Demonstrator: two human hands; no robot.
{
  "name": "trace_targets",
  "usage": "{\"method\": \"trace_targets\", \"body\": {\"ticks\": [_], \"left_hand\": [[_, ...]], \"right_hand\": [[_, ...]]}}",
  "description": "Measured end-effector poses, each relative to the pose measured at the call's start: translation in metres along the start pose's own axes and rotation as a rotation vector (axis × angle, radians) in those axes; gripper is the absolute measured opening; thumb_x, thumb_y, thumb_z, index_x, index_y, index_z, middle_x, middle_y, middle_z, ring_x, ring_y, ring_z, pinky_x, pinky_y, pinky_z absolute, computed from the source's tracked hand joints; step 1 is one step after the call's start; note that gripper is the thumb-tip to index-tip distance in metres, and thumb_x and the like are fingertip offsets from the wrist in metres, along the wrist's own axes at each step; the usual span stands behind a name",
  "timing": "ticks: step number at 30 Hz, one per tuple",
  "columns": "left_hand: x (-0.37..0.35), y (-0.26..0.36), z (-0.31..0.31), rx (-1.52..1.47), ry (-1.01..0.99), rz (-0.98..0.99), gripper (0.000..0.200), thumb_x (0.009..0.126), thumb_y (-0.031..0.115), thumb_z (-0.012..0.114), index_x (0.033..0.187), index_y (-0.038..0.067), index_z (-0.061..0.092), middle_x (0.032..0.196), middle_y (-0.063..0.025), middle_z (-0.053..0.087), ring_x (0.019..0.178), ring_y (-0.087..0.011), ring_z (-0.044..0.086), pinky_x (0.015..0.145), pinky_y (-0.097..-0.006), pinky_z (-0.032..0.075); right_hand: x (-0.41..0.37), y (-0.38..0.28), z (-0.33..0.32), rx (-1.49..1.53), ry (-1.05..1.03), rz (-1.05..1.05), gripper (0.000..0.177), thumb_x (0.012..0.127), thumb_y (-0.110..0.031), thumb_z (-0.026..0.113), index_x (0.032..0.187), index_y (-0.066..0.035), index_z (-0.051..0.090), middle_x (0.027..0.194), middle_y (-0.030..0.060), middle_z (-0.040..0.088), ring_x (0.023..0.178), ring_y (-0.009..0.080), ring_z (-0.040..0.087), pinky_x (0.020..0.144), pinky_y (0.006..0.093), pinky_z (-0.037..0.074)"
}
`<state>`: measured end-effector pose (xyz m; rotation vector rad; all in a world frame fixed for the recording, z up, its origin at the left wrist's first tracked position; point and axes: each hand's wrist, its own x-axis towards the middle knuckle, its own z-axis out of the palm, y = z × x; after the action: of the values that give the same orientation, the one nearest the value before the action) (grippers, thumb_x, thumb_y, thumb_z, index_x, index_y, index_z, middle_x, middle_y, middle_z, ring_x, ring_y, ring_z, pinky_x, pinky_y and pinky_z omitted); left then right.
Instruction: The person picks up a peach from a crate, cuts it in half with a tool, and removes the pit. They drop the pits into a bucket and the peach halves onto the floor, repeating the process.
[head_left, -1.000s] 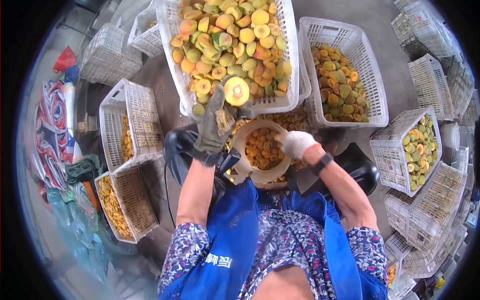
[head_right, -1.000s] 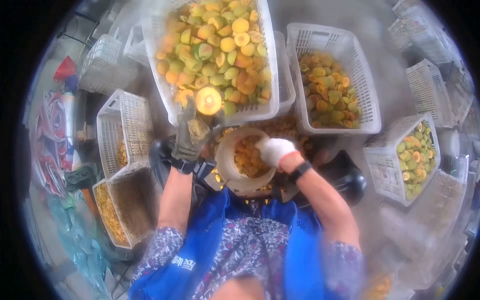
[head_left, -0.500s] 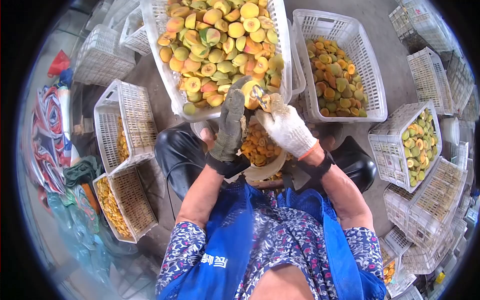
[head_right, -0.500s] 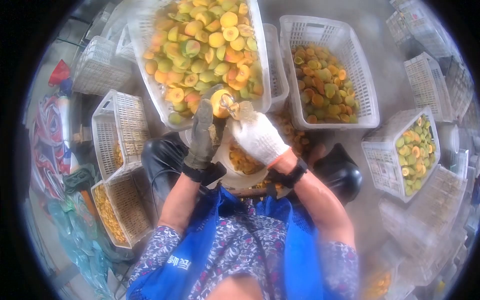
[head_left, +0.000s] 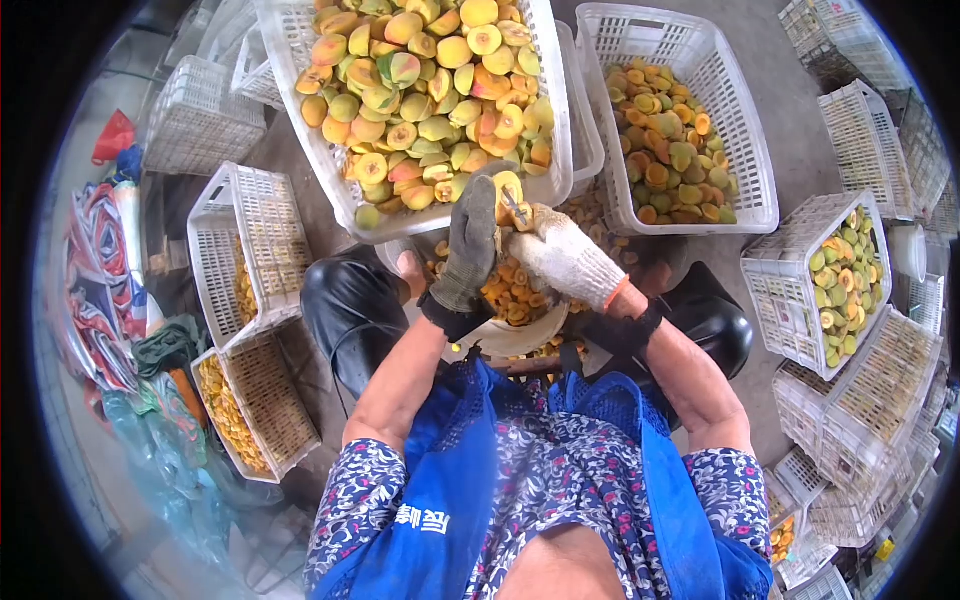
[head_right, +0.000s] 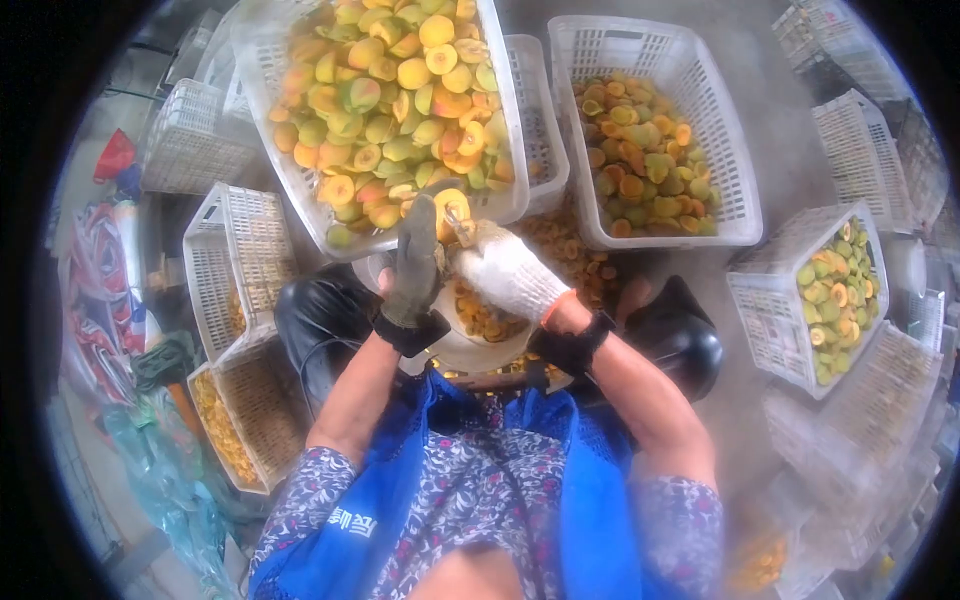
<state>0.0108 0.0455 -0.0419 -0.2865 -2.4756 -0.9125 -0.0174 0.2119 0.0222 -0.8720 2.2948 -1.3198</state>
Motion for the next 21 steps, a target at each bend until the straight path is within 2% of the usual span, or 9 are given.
{"method": "trace_targets", "body": {"ticks": [1, 3, 8, 10, 11, 14, 18, 20, 21], "left_hand": [[0.006, 0.001, 0.0, 0.005, -0.003, 0.003, 0.039, 0.101, 0.024, 0.039, 0.125, -0.005, 0.048, 0.123, -0.0133, 0.053, 0.115, -0.0205, 0.051, 0.1, -0.0325, 0.042], [0.014, 0.005, -0.001, -1.213, 0.015, -0.751, 0.041, 0.1, 0.025, 0.043, 0.127, -0.004, 0.048, 0.119, -0.0127, 0.056, 0.112, -0.0197, 0.054, 0.097, -0.0321, 0.045], [0.03, 0.027, -0.001, -1.176, 0.106, -0.742, 0.04, 0.099, 0.034, 0.046, 0.117, -0.001, 0.055, 0.108, -0.0094, 0.062, 0.095, -0.0158, 0.062, 0.085, -0.0292, 0.052], [0.034, 0.032, 0.001, -1.354, 0.197, -0.922, 0.039, 0.099, 0.036, 0.046, 0.11, 0.001, 0.057, 0.103, -0.0088, 0.063, 0.089, -0.014, 0.063, 0.081, -0.0273, 0.052], [0.036, 0.039, -0.004, -1.186, 0.133, -0.763, 0.038, 0.098, 0.036, 0.048, 0.105, 0.001, 0.061, 0.094, -0.0076, 0.065, 0.084, -0.0141, 0.063, 0.078, -0.0265, 0.052], [0.039, 0.031, -0.012, -1.217, -0.075, -0.902, 0.038, 0.098, 0.036, 0.049, 0.097, 0.001, 0.064, 0.088, -0.0071, 0.066, 0.081, -0.0135, 0.063, 0.076, -0.0252, 0.052], [0.035, 0.033, -0.018, -1.0, -0.293, -0.746, 0.041, 0.099, 0.035, 0.046, 0.094, -0.002, 0.064, 0.085, -0.0075, 0.066, 0.078, -0.0137, 0.062, 0.076, -0.0275, 0.051], [0.028, 0.022, -0.013, -1.057, -0.315, -0.674, 0.044, 0.099, 0.036, 0.044, 0.094, -0.003, 0.063, 0.087, -0.0087, 0.066, 0.077, -0.0148, 0.062, 0.077, -0.0286, 0.051], [0.026, 0.022, -0.014, -1.135, -0.339, -0.693, 0.044, 0.099, 0.035, 0.044, 0.093, -0.003, 0.063, 0.087, -0.0094, 0.066, 0.079, -0.0151, 0.063, 0.077, -0.0287, 0.051]], "right_hand": [[0.002, -0.001, 0.002, 0.281, -0.018, 0.276, 0.027, 0.086, -0.021, 0.053, 0.094, 0.004, 0.059, 0.095, 0.024, 0.061, 0.087, 0.0398, 0.06, 0.074, 0.0426, 0.048], [0.005, 0.009, 0.007, 0.283, -0.01, 0.225, 0.032, 0.087, -0.024, 0.051, 0.098, 0.005, 0.058, 0.096, 0.025, 0.061, 0.087, 0.0413, 0.059, 0.076, 0.0433, 0.047], [0.004, 0.025, 0.011, 0.025, 0.004, -0.063, 0.026, 0.087, -0.019, 0.049, 0.103, 0.001, 0.055, 0.093, 0.0218, 0.062, 0.09, 0.0398, 0.06, 0.08, 0.0436, 0.047], [-0.001, 0.032, 0.011, -0.043, 0.006, -0.132, 0.025, 0.087, -0.019, 0.05, 0.102, 0.001, 0.055, 0.092, 0.0215, 0.062, 0.089, 0.0399, 0.06, 0.078, 0.0438, 0.048], [-0.003, 0.034, 0.011, -0.115, 0.004, -0.21, 0.024, 0.087, -0.019, 0.051, 0.102, 0.0, 0.055, 0.091, 0.0213, 0.061, 0.089, 0.0399, 0.06, 0.075, 0.0441, 0.049], [-0.004, 0.039, 0.012, -0.169, -0.138, -0.098, 0.02, 0.083, -0.015, 0.051, 0.088, 0.002, 0.06, 0.088, 0.0227, 0.064, 0.081, 0.0389, 0.061, 0.069, 0.043, 0.05], [-0.011, 0.049, 0.016, -0.23, -0.124, -0.216, 0.021, 0.083, -0.016, 0.052, 0.09, 0.002, 0.062, 0.079, 0.019, 0.064, 0.07, 0.0318, 0.063, 0.063, 0.0383, 0.05], [-0.01, 0.044, 0.009, 0.481, -0.469, 0.285, 0.038, 0.084, -0.019, 0.066, 0.118, -0.004, 0.056, 0.099, 0.0052, 0.064, 0.077, 0.0157, 0.062, 0.066, 0.0293, 0.053], [-0.02, 0.069, 0.042, 0.875, -0.339, 0.182, 0.043, 0.085, -0.021, 0.067, 0.123, -0.003, 0.054, 0.099, -0.0008, 0.061, 0.077, 0.007, 0.057, 0.065, 0.0266, 0.051]]}}
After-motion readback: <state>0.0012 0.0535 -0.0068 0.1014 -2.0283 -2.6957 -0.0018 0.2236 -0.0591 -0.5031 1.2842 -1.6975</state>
